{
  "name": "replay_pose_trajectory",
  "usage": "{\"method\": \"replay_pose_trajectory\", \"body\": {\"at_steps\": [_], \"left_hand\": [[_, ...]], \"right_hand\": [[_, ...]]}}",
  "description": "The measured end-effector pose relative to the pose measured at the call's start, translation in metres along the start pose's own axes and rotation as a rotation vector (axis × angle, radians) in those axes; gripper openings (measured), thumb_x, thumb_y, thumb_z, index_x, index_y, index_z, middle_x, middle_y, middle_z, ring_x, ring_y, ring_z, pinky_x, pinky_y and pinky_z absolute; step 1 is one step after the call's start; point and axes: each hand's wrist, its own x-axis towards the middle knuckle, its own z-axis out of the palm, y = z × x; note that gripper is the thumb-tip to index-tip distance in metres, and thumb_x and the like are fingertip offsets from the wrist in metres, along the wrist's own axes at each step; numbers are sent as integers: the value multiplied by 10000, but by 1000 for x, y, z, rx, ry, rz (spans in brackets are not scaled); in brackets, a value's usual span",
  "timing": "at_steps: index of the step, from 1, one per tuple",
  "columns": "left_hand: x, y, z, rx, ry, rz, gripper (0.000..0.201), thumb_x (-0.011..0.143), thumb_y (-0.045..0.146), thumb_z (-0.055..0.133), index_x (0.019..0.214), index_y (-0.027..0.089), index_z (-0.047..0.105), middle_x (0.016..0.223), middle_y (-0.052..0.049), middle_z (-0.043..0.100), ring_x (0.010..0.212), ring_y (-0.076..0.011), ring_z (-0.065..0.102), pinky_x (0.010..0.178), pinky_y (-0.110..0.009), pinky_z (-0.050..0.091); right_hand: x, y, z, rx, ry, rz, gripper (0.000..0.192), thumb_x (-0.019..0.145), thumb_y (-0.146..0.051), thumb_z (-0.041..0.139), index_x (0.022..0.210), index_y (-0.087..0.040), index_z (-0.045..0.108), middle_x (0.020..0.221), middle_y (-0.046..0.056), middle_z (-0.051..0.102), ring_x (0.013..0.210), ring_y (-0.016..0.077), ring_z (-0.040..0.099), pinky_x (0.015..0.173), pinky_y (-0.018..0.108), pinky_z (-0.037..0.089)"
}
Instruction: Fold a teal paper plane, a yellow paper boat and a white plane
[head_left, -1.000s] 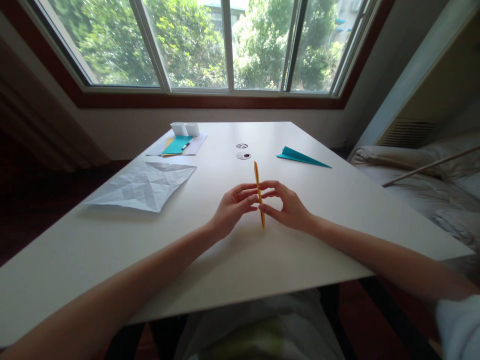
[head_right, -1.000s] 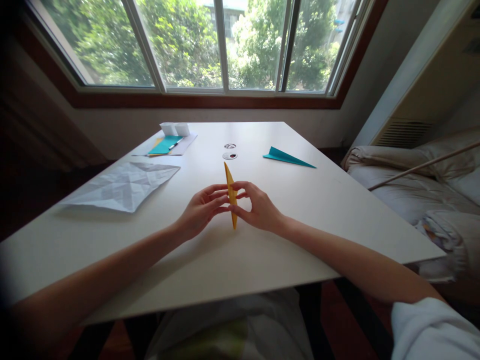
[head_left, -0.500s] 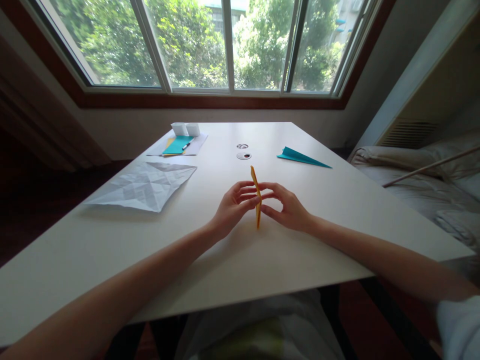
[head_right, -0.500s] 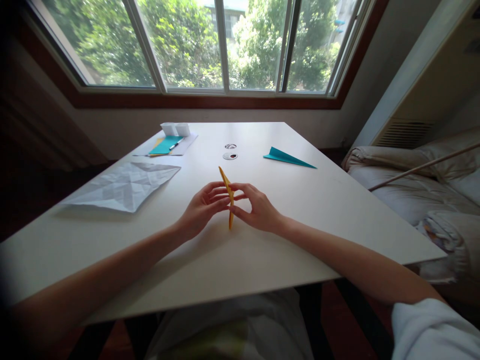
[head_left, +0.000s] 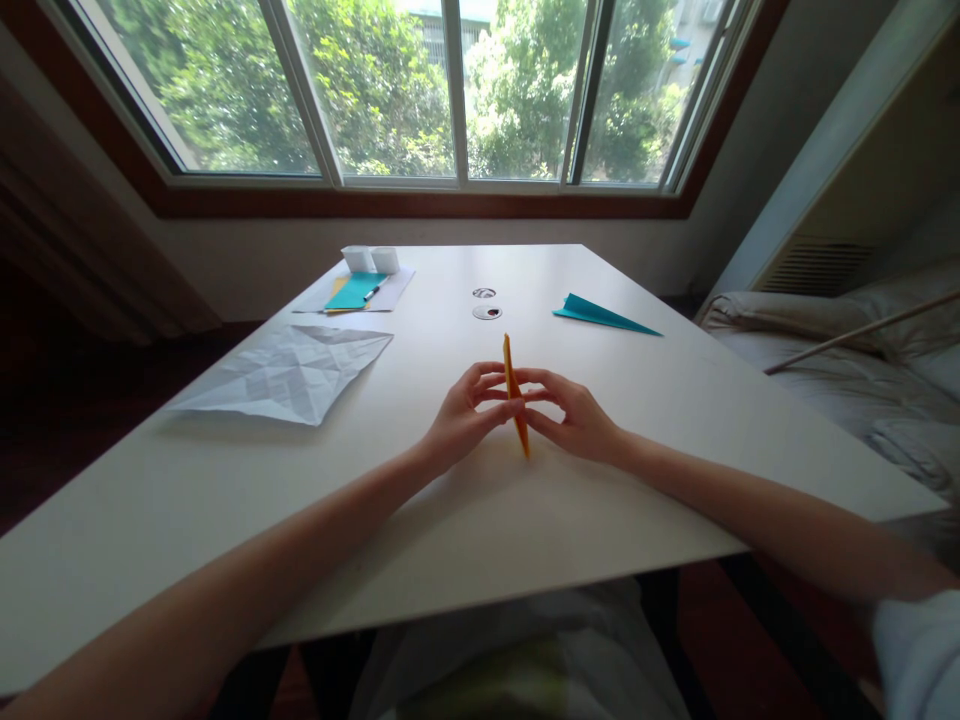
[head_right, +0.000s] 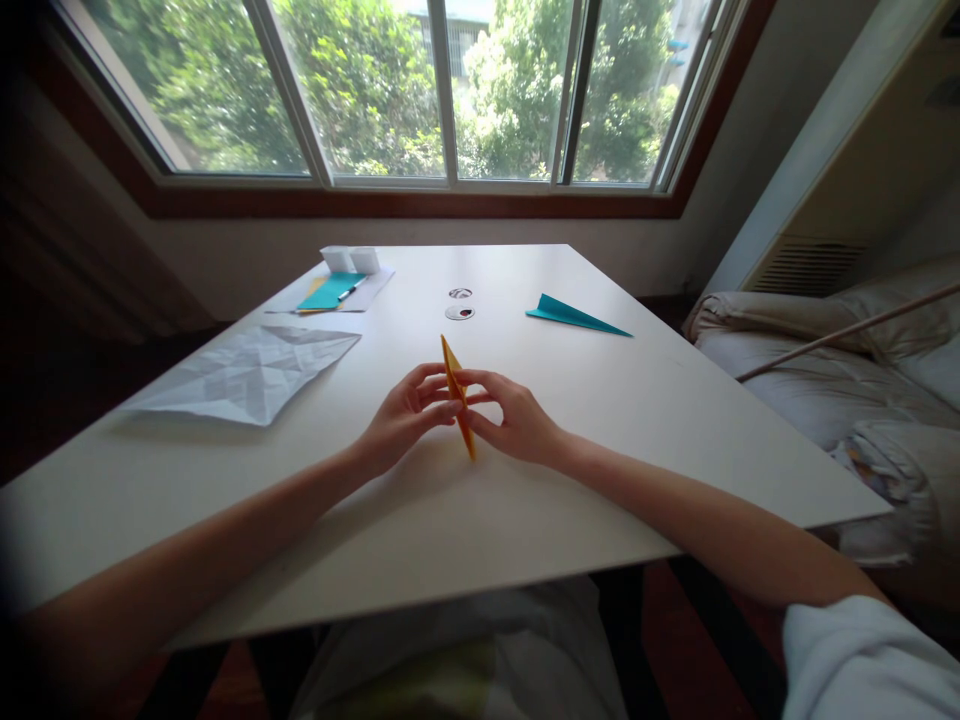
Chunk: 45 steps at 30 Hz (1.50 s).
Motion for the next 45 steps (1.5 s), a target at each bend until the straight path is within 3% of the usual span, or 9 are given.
{"method": "replay_pose_trajectory", "body": {"at_steps": [7,13,24,34,40,45], "left_hand": [[0,-7,1,85,-5,71,343,760,289,615,1055,188,471,1072,-89,571,916,-213,594,612,-265,515],[-3,-8,4,346,134,120,217,744,179,556,958,185,522,797,-10,587,726,-148,589,597,-246,483],[-7,2,12,657,219,194,230,714,143,508,931,210,474,699,24,604,587,-133,565,527,-214,391],[-8,6,10,831,306,138,333,708,172,524,1030,239,474,599,49,555,505,-137,497,513,-228,334],[-8,8,10,890,297,124,388,686,156,509,1062,247,491,568,63,505,500,-128,473,512,-225,328],[-7,9,8,873,267,179,287,712,188,514,990,233,567,603,47,542,549,-124,498,567,-238,366]], "right_hand": [[0,0,-1,-35,-2,34,375,825,-164,481,1195,-221,460,1124,64,595,963,170,611,847,384,537],[-2,-2,2,-208,35,20,382,780,-115,465,1147,-222,479,1045,52,621,891,172,617,788,361,538],[0,-5,6,-324,125,24,305,773,-138,497,1065,-228,495,939,45,612,731,148,598,632,296,530],[0,-10,3,-372,190,46,303,740,-102,491,1008,-240,519,914,21,619,676,130,577,580,269,519],[3,-10,-2,-325,241,175,329,706,-62,460,988,-212,540,936,36,606,721,139,585,579,267,524],[6,-4,-6,-100,223,312,233,734,-151,501,959,-196,541,918,27,601,703,141,596,609,306,552]]}}
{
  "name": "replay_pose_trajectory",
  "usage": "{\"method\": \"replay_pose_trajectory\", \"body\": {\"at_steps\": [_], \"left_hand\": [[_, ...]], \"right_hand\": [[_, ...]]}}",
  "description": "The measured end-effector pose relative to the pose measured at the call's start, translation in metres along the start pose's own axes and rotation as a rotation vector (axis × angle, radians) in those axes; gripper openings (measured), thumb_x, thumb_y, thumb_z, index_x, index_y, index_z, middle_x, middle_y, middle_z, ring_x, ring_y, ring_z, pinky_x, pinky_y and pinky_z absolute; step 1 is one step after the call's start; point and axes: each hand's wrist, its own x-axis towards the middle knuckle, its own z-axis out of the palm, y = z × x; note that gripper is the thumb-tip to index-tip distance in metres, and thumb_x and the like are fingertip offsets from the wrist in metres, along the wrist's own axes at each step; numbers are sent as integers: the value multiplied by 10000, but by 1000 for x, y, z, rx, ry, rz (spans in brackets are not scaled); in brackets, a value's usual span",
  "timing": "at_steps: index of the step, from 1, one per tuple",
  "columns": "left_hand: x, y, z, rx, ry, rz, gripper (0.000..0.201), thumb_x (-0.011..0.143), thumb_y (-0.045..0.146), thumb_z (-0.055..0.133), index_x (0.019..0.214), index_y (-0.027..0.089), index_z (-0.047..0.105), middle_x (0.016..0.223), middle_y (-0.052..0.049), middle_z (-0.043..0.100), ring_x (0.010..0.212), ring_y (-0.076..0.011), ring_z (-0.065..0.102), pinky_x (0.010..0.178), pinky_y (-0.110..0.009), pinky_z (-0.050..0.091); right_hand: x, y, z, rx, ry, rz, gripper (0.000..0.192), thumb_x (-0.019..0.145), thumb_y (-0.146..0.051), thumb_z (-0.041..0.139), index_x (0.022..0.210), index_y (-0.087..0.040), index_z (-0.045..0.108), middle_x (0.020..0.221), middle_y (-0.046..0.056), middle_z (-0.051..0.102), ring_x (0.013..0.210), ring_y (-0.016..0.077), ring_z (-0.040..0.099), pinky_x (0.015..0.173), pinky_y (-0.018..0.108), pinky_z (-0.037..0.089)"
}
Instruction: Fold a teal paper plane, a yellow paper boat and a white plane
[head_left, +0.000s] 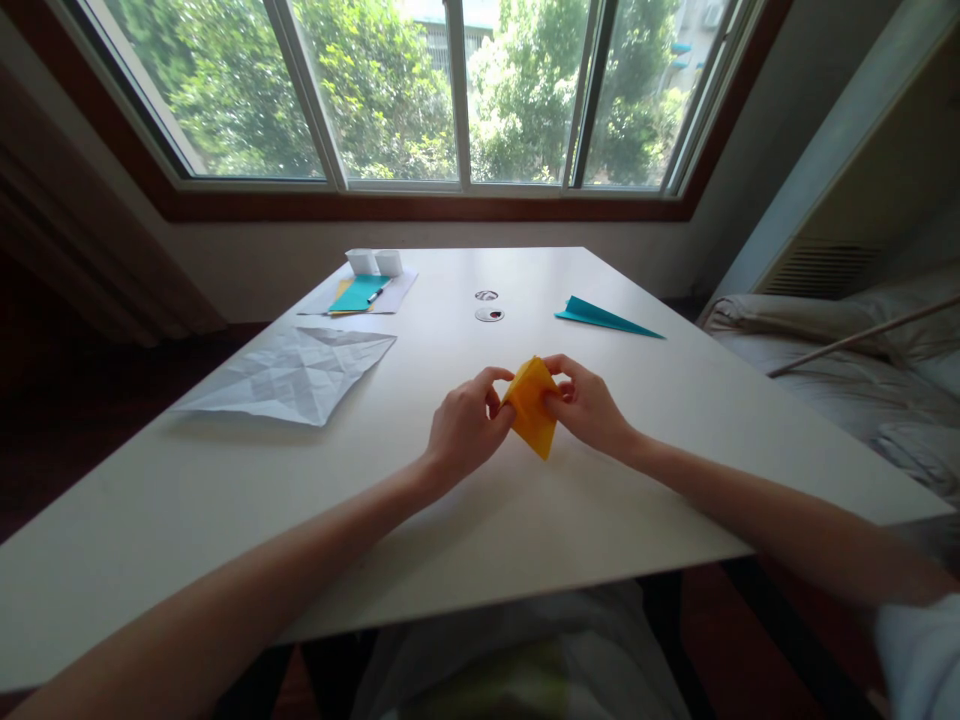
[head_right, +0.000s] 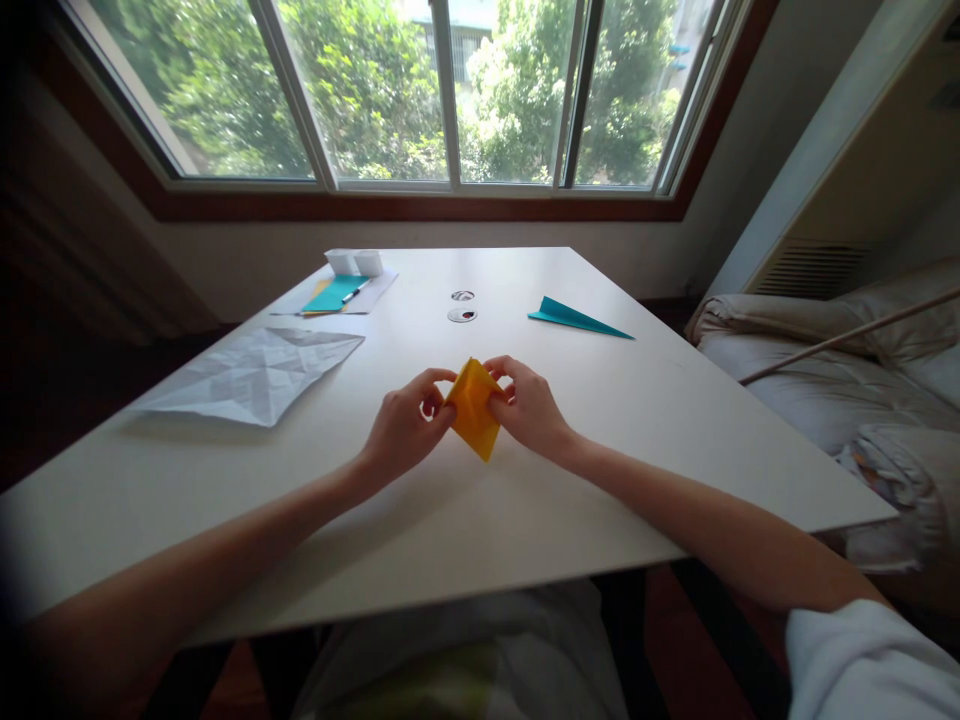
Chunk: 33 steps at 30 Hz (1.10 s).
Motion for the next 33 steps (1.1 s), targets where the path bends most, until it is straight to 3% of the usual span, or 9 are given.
{"method": "replay_pose_trajectory", "body": {"at_steps": [4,8,12,15,19,23,26,29,33], "left_hand": [[6,-8,-2,-292,-49,-80,215,731,257,547,928,189,601,574,35,547,528,-116,497,546,-234,381],[15,-18,-7,-643,-177,-252,237,696,315,600,863,151,639,603,0,582,536,-109,493,487,-212,353],[21,-27,-18,-794,-296,-407,236,653,258,615,850,141,672,692,-20,597,563,-89,477,467,-186,325],[23,-33,-27,-818,-395,-411,274,664,238,583,901,143,683,786,-43,618,621,-98,494,489,-187,345],[23,-37,-31,-659,-474,-325,334,755,358,514,941,135,679,870,-70,626,663,-122,509,496,-206,354],[19,-36,-26,-125,-531,-28,299,775,399,512,879,181,689,697,-26,602,639,-141,513,559,-243,376],[14,-36,-22,236,-487,199,222,790,354,507,880,258,685,752,-20,591,748,-175,528,622,-267,389],[12,-35,-19,317,-474,263,213,822,330,473,917,274,656,843,-27,592,844,-195,521,673,-283,416],[11,-35,-11,339,-440,286,213,845,296,440,940,227,618,933,-53,576,911,-207,496,791,-326,430]], "right_hand": [[4,6,-2,233,-42,126,161,734,-222,566,889,-190,542,921,17,586,707,143,620,617,313,559],[9,13,-6,449,-97,251,185,714,-287,634,847,-171,581,883,14,605,742,146,626,649,317,555],[13,24,-11,587,-222,281,233,687,-324,690,848,-162,643,852,18,647,791,151,621,768,333,513],[14,29,-17,550,-291,227,274,695,-367,686,890,-176,675,870,31,671,813,166,620,783,333,489],[12,26,-19,344,-370,106,326,798,-444,546,905,-171,688,945,62,671,888,190,611,803,336,475],[7,24,-16,-22,-417,-97,265,830,-372,516,895,-178,684,963,72,661,850,172,609,772,314,481],[6,27,-16,-245,-484,-291,188,823,-295,538,909,-203,677,958,52,667,915,178,581,873,343,432],[7,28,-17,-381,-486,-351,150,794,-304,587,877,-219,678,907,37,675,937,189,560,907,361,395],[8,27,-17,-496,-446,-289,276,741,-404,640,949,-225,668,957,56,656,968,219,535,873,379,398]]}}
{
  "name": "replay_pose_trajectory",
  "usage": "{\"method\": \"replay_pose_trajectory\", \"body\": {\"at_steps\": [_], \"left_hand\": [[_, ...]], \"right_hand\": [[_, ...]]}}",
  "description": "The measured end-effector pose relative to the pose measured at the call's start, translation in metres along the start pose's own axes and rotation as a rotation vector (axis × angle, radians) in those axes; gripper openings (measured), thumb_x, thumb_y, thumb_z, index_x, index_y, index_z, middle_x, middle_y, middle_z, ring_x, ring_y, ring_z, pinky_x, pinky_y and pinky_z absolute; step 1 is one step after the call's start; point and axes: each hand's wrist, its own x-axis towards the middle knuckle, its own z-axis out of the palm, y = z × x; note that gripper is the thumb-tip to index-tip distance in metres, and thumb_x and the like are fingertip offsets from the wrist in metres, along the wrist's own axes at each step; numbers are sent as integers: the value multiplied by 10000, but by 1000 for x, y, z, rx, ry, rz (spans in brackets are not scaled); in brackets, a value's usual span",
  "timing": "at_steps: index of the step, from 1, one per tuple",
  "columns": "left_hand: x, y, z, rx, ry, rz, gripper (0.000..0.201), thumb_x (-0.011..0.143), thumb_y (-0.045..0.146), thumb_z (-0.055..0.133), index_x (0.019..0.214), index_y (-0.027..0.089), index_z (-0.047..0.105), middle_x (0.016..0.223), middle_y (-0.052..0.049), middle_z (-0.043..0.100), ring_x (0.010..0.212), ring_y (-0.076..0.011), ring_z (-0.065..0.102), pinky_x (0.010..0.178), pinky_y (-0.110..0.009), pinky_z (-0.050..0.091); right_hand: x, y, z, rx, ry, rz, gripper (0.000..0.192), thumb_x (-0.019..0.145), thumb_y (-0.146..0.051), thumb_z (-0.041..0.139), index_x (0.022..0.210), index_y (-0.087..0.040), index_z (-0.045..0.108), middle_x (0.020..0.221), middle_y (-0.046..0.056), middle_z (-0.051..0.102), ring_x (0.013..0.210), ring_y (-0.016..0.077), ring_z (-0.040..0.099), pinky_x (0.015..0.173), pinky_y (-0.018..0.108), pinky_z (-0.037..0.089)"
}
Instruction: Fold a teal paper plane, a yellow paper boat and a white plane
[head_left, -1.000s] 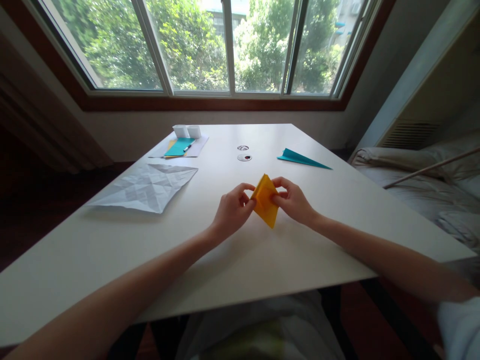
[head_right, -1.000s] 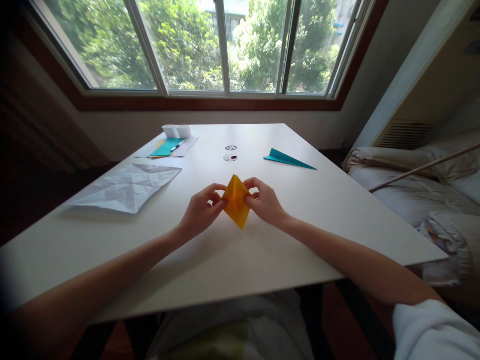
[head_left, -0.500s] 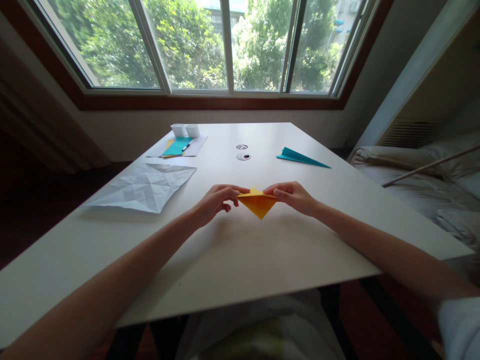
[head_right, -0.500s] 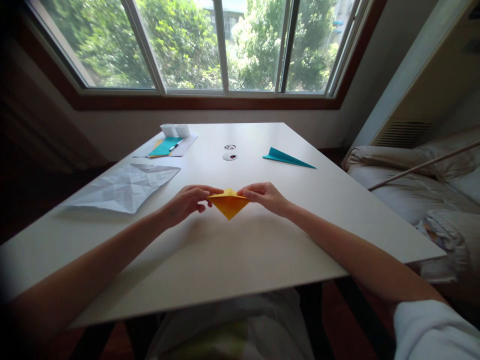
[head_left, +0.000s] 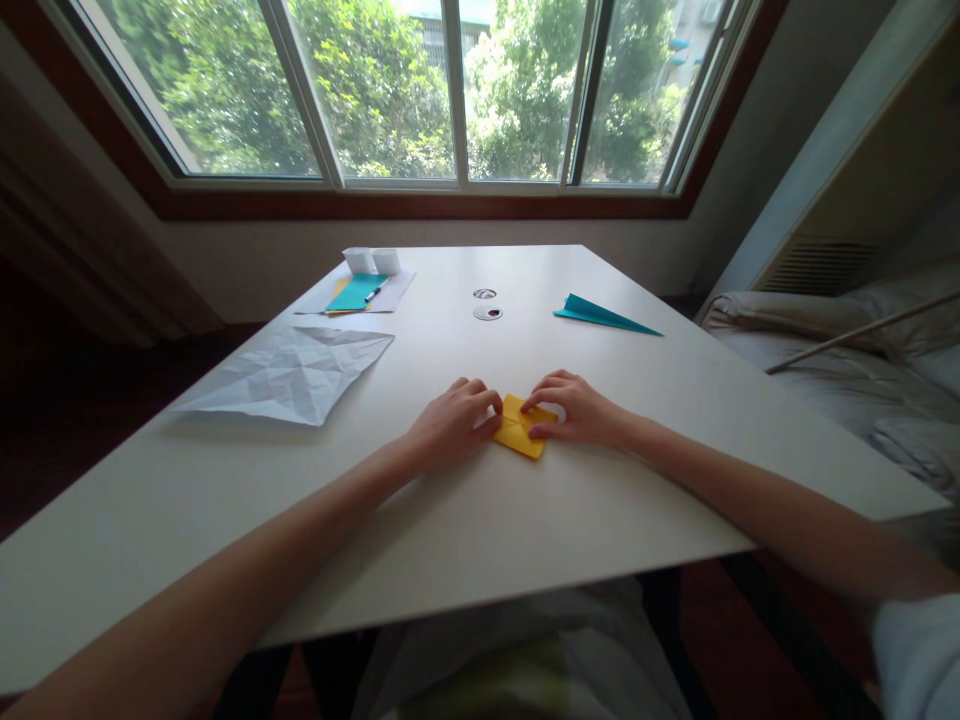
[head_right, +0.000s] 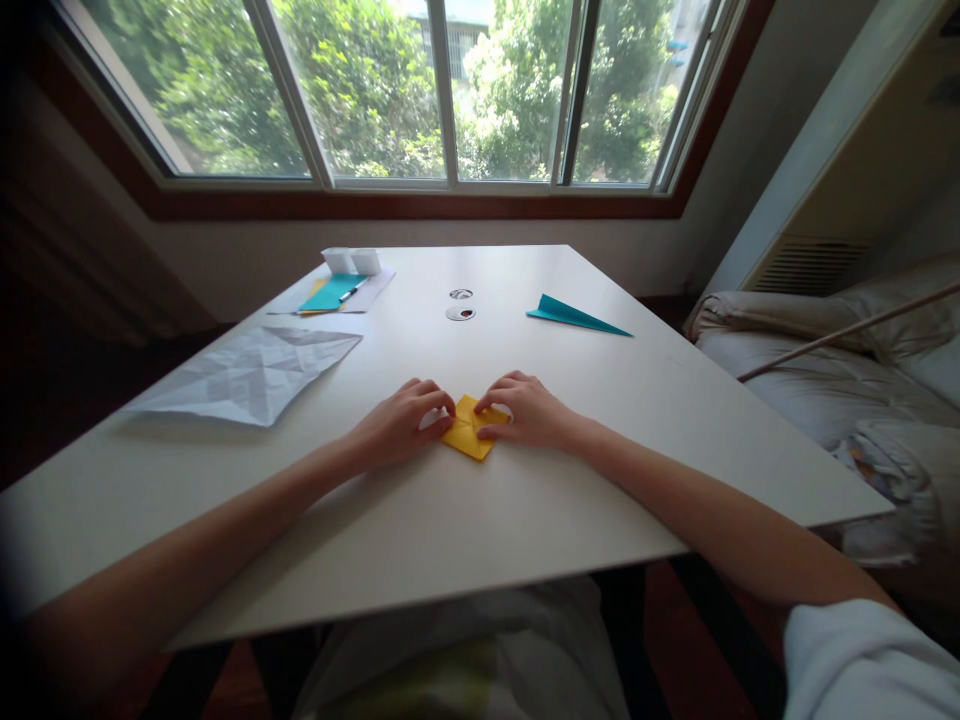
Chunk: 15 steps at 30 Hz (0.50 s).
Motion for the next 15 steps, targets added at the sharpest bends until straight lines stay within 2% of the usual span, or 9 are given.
{"method": "replay_pose_trajectory", "body": {"at_steps": [4,7,10,13,15], "left_hand": [[2,2,8,76,-1,27,330,873,271,371,1159,254,534,1088,-74,531,1040,-235,441,899,-401,382],[3,2,14,117,-61,-17,408,895,312,307,1281,280,436,1215,-85,474,1155,-272,370,941,-461,334],[3,1,16,137,-158,-63,483,913,395,226,1374,273,309,1358,-97,372,1266,-301,262,999,-510,236],[4,1,14,130,-239,-94,573,893,538,185,1412,297,205,1439,-88,276,1320,-314,177,1023,-534,159],[4,2,12,118,-272,-107,665,842,648,193,1418,316,169,1464,-86,232,1334,-325,145,1027,-540,133]], "right_hand": [[0,-2,1,-53,-8,43,436,717,-495,632,1056,-220,639,996,82,634,999,243,512,869,400,386],[0,-1,3,-69,5,42,459,699,-533,633,1031,-216,651,971,83,641,997,253,510,882,416,362],[1,4,6,-89,26,25,384,719,-514,625,969,-227,676,955,73,654,1016,260,496,904,430,324],[1,10,8,-86,32,18,231,843,-368,522,953,-249,687,947,55,661,1002,230,495,881,401,334],[1,13,8,-80,23,20,237,880,-289,466,963,-256,685,951,47,660,993,215,491,870,385,344]]}}
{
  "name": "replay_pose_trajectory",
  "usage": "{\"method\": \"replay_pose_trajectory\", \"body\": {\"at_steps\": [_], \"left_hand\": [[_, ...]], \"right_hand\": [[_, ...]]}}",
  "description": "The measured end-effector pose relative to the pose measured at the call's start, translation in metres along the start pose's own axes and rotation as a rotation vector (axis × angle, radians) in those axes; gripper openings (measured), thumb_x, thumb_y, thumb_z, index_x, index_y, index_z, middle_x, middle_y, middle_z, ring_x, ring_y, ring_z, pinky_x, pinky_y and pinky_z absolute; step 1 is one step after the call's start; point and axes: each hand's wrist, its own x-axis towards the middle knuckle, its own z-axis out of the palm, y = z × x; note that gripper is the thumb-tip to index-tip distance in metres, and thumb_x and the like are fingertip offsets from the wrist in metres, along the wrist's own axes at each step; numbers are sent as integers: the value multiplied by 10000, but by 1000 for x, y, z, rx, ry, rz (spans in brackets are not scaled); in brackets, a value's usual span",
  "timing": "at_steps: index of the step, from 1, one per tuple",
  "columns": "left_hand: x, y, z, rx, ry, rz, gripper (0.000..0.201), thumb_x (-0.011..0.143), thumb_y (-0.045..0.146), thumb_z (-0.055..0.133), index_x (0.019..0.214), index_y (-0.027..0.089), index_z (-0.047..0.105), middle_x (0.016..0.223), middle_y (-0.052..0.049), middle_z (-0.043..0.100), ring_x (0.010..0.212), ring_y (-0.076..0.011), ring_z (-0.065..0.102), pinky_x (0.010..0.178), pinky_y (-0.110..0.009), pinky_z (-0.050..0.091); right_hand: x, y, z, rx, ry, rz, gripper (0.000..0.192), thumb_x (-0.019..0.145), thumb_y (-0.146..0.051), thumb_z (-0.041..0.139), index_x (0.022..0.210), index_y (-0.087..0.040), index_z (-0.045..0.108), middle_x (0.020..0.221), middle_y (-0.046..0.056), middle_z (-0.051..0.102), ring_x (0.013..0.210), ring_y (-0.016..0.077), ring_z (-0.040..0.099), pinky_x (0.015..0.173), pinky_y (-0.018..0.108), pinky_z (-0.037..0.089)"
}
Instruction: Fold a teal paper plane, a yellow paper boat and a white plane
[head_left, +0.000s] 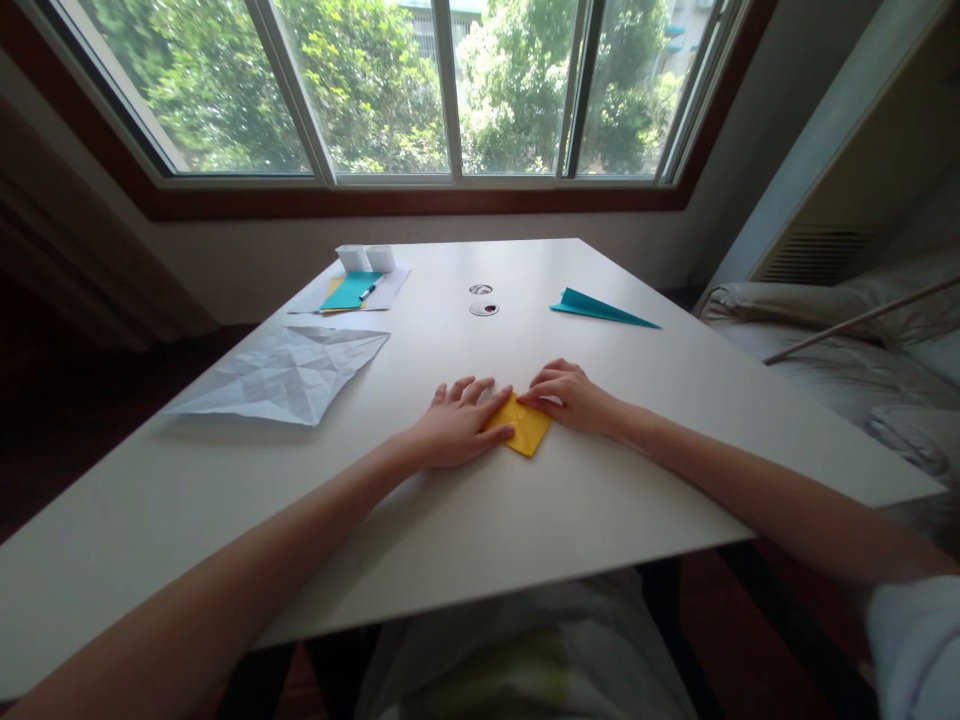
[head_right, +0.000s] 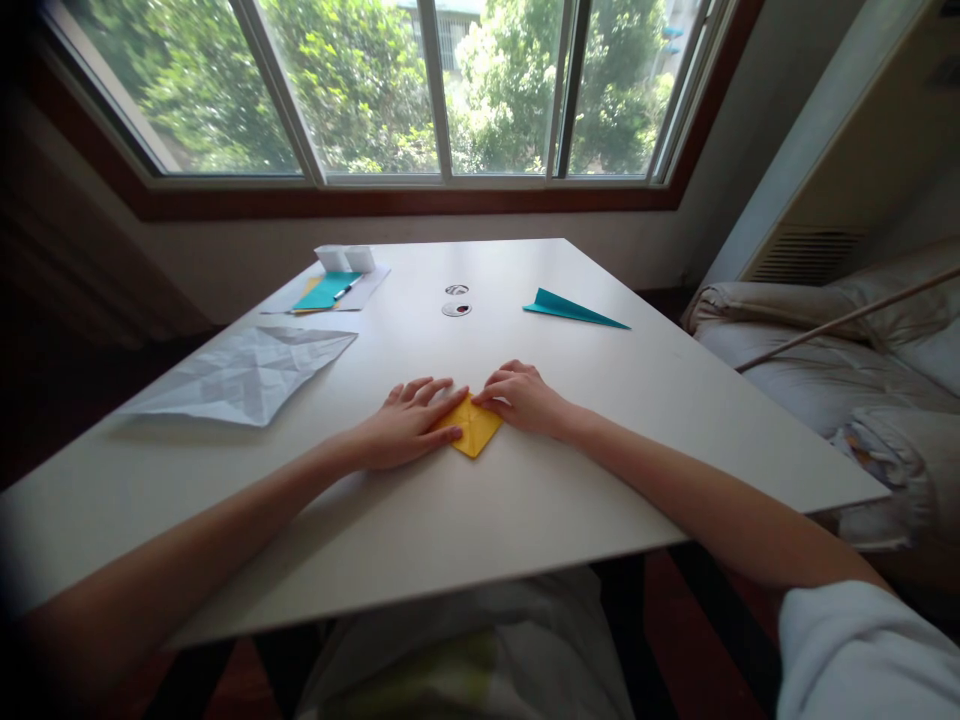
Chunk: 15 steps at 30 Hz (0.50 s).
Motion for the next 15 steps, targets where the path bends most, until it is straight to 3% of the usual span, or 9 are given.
{"method": "replay_pose_trajectory", "body": {"at_steps": [5,11,15], "left_hand": [[-2,5,-5,-3,-53,-50,851,713,788,262,1420,334,130,1489,-93,162,1343,-360,93,1020,-579,70],[-1,6,-3,-51,-70,-83,932,651,813,341,1419,348,89,1505,-74,80,1344,-392,-11,992,-637,20],[-1,5,-2,-72,-73,-77,922,655,798,369,1414,359,83,1505,-72,29,1337,-400,-60,978,-654,21]], "right_hand": [[-3,-1,-5,-15,-54,3,273,816,-375,558,1041,-261,661,1000,63,634,1036,242,464,911,421,336],[-8,-7,-6,-26,-95,4,678,658,-620,613,1221,-250,542,1121,111,559,1079,285,445,937,473,337],[-9,-9,-4,-33,-104,-6,760,644,-658,594,1276,-251,485,1152,119,535,1092,290,439,946,478,336]]}}
